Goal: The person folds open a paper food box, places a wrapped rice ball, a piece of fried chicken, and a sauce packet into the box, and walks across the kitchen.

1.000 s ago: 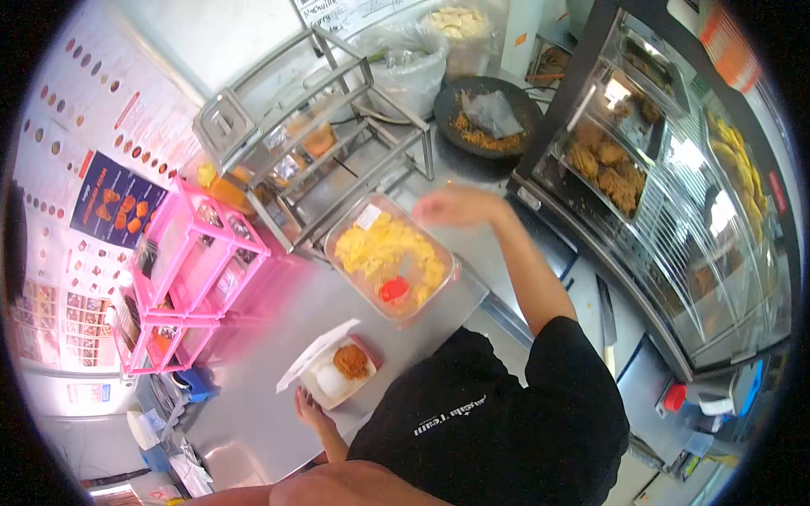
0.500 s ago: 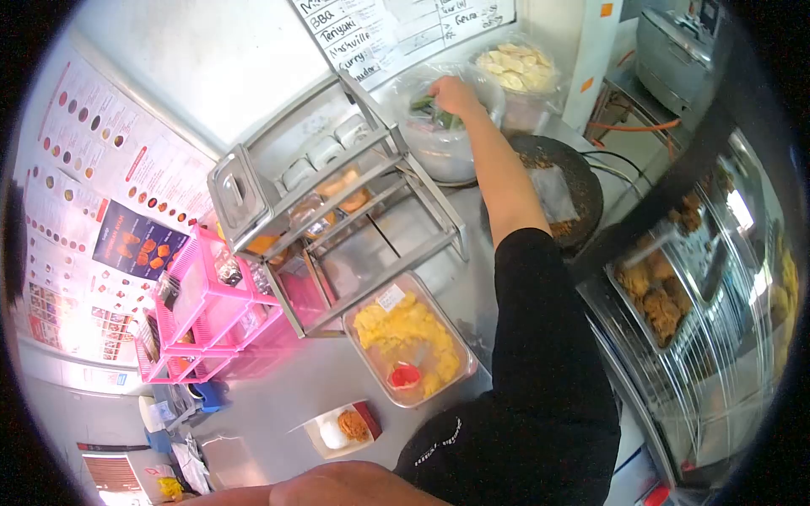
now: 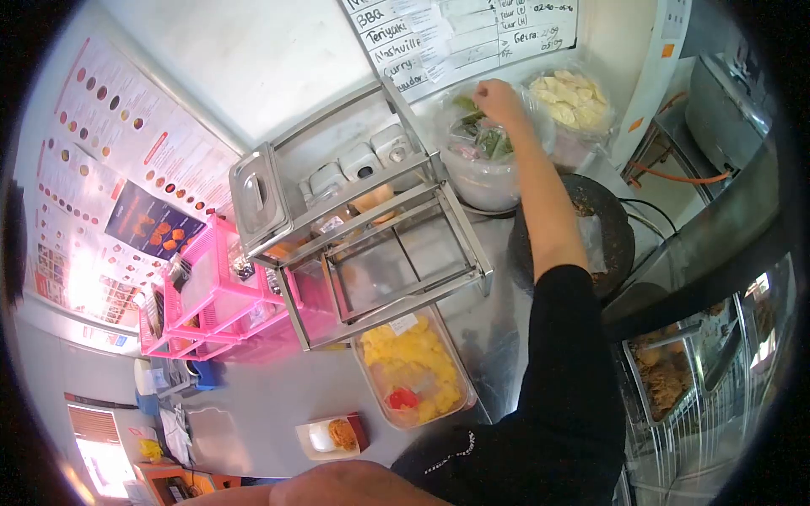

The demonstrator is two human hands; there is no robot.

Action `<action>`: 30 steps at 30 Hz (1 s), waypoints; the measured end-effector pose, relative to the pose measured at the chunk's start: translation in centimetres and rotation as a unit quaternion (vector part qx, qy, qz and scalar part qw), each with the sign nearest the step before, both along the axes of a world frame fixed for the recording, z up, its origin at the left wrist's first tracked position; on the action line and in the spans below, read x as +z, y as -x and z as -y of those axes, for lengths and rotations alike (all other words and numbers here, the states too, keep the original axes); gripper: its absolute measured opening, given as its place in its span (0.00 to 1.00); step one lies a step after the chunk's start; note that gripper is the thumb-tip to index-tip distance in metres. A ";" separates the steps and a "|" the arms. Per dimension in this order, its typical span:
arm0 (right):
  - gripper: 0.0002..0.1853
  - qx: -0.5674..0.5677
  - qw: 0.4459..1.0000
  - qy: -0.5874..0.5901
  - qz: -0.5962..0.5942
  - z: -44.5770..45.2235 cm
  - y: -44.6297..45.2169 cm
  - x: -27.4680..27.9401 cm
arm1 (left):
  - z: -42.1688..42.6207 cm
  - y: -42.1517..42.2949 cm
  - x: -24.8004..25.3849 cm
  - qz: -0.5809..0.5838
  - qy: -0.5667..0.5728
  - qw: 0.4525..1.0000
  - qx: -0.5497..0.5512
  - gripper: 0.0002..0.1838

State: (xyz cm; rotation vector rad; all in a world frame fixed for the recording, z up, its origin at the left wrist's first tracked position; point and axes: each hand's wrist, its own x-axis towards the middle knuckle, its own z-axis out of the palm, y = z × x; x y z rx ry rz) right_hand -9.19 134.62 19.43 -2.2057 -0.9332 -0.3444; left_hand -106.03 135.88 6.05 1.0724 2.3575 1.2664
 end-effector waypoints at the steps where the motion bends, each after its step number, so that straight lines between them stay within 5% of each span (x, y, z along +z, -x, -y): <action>1: 0.11 0.005 0.998 -0.062 -0.026 1.3 0.3 0.7 | -0.5 -0.2 1.2 -0.010 -0.028 1.000 0.002 0.17; 5: 0.10 0.076 0.913 -0.270 -0.296 5.4 3.2 4.1 | -2.4 -2.6 7.3 -0.039 -0.200 0.979 -0.016 0.16; 11: 0.07 0.200 0.886 -0.250 -0.336 9.0 15.6 10.1 | -1.8 -15.8 15.0 0.024 -0.380 0.902 -0.203 0.07; 14: 0.07 0.328 0.876 -0.154 -0.319 9.3 23.9 11.4 | 0.8 -23.1 16.5 0.147 -0.228 0.845 -0.460 0.17; 16: 0.07 0.399 0.842 -0.084 -0.354 9.3 29.8 11.1 | 1.8 -28.5 19.2 0.145 -0.124 0.757 -0.625 0.27; 18: 0.07 0.458 0.812 -0.007 -0.362 9.8 35.4 10.7 | 2.4 -31.8 19.9 0.235 -0.028 0.684 -0.690 0.32; 20: 0.07 0.511 0.785 0.065 -0.343 10.3 40.2 10.1 | 2.7 -32.9 19.9 0.385 0.048 0.630 -0.673 0.27; 23: 0.07 0.522 0.776 0.119 -0.333 10.8 44.8 7.1 | 2.5 -30.3 17.3 0.364 0.100 0.597 -0.708 0.21; 26: 0.08 0.524 0.770 0.078 -0.356 11.0 48.7 5.0 | 3.3 -27.0 15.4 0.420 0.119 0.587 -0.682 0.18; 30: 0.11 0.482 0.774 0.068 -0.405 11.5 54.6 2.8 | 4.2 -22.7 13.2 0.430 0.140 0.638 -0.624 0.19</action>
